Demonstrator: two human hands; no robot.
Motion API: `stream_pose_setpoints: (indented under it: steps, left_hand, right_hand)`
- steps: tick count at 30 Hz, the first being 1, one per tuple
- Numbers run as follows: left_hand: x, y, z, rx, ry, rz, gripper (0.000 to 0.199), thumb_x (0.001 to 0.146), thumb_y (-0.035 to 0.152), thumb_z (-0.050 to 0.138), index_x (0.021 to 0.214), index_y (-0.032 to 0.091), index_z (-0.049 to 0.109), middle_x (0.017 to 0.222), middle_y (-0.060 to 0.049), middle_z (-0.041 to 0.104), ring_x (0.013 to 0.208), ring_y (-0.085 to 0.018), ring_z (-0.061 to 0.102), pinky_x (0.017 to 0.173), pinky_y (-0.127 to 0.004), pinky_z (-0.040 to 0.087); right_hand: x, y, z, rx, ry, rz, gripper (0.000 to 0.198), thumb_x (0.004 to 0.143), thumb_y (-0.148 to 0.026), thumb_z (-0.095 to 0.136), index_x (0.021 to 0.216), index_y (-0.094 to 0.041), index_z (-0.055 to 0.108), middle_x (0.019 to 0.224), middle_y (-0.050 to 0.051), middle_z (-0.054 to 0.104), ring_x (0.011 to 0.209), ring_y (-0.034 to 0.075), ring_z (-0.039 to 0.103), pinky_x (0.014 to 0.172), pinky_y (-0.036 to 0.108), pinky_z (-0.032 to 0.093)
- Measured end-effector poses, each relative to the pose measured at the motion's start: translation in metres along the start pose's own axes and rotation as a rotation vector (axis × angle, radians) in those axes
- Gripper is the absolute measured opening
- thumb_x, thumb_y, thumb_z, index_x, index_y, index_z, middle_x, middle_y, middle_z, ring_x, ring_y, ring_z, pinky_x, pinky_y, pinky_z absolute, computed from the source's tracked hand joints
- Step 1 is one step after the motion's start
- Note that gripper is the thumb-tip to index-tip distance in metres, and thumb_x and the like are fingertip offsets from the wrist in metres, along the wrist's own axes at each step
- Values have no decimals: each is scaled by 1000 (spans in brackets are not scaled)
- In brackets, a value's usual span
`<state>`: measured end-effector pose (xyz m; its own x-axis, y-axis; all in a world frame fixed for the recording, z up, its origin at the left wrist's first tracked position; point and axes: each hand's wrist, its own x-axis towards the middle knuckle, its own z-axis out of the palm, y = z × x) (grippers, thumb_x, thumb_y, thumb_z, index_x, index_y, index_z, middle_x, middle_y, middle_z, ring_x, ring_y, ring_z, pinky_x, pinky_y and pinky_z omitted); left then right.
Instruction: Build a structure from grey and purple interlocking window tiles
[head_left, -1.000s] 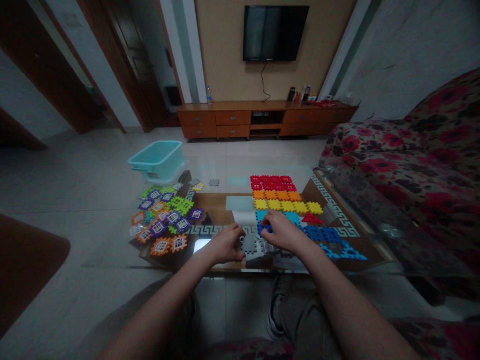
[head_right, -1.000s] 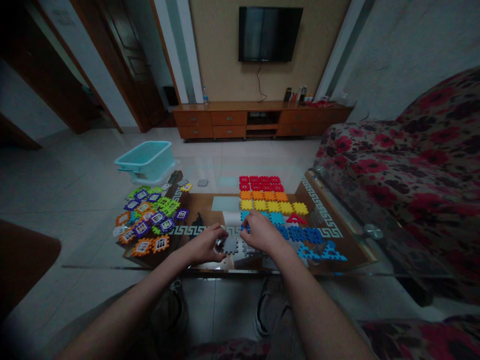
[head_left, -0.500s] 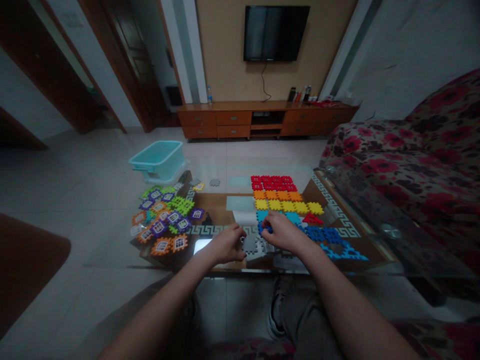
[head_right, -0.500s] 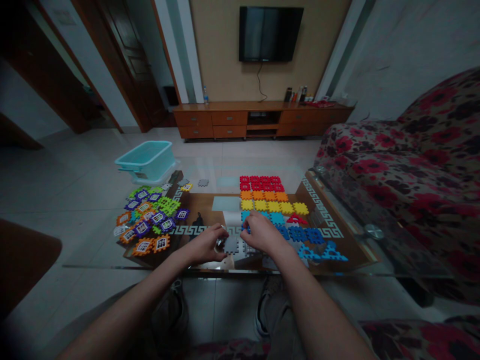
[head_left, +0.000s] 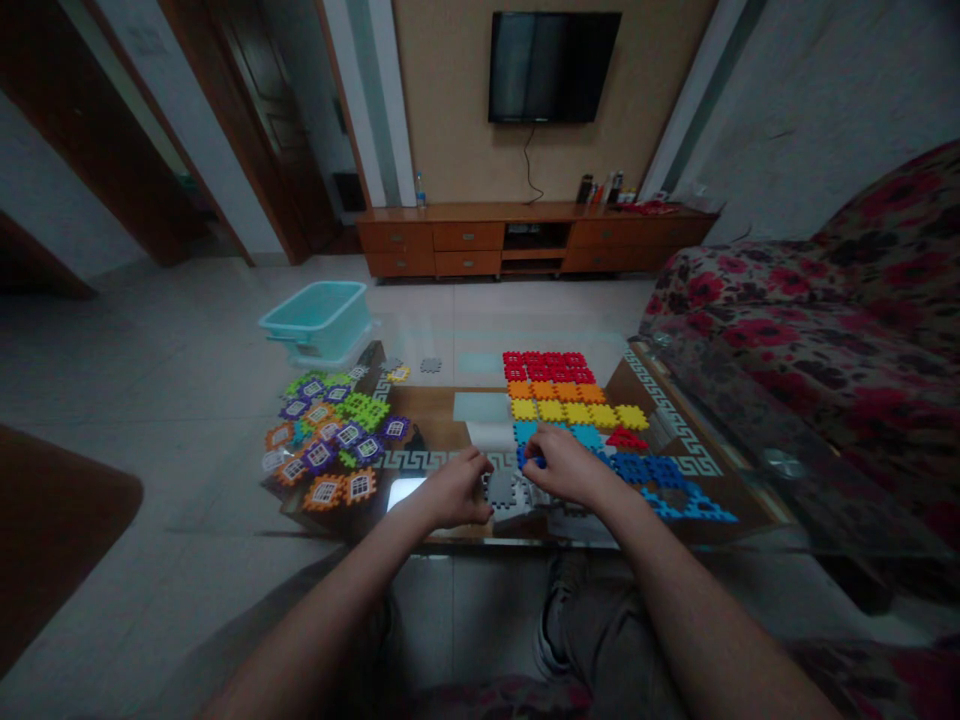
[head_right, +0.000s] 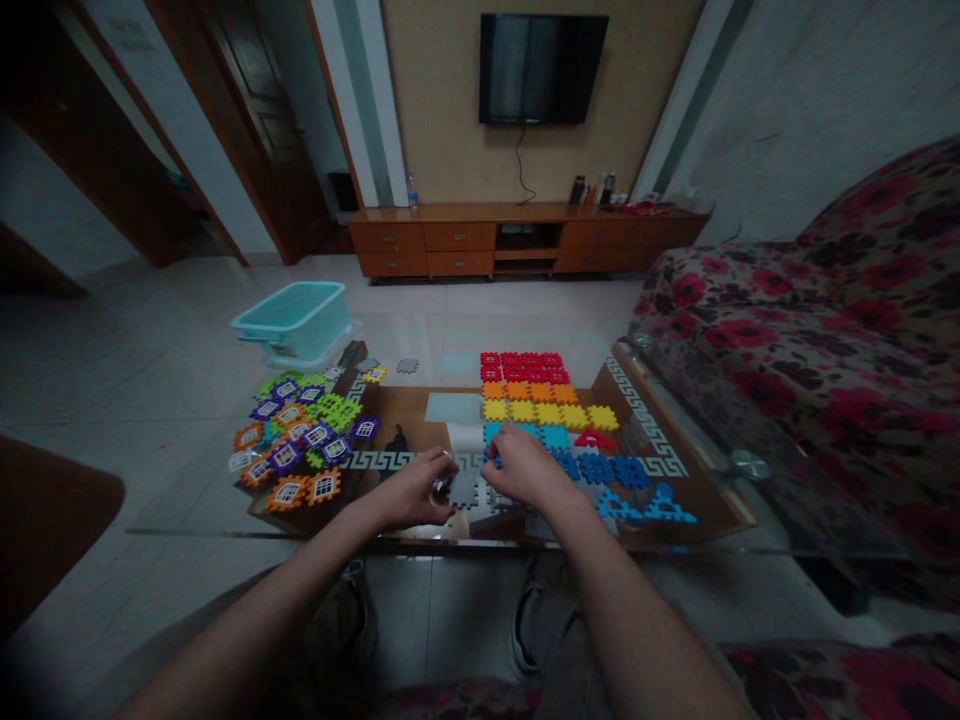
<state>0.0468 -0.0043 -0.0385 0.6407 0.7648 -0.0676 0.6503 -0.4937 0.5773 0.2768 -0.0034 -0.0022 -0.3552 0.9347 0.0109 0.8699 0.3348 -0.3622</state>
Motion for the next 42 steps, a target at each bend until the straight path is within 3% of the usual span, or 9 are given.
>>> stream_pose_setpoints:
  steps: [42]
  left_hand:
    - [1,-2,2,-10,18,28,41,67,31,73,102,19,55,110,-7,55,99,-24,58,84,-34,48]
  right_hand:
    - [0,-3,-3,-43,-62,33,18,78,-23,57,83,-15,73,88,11,69,83,22,62,74,27,39]
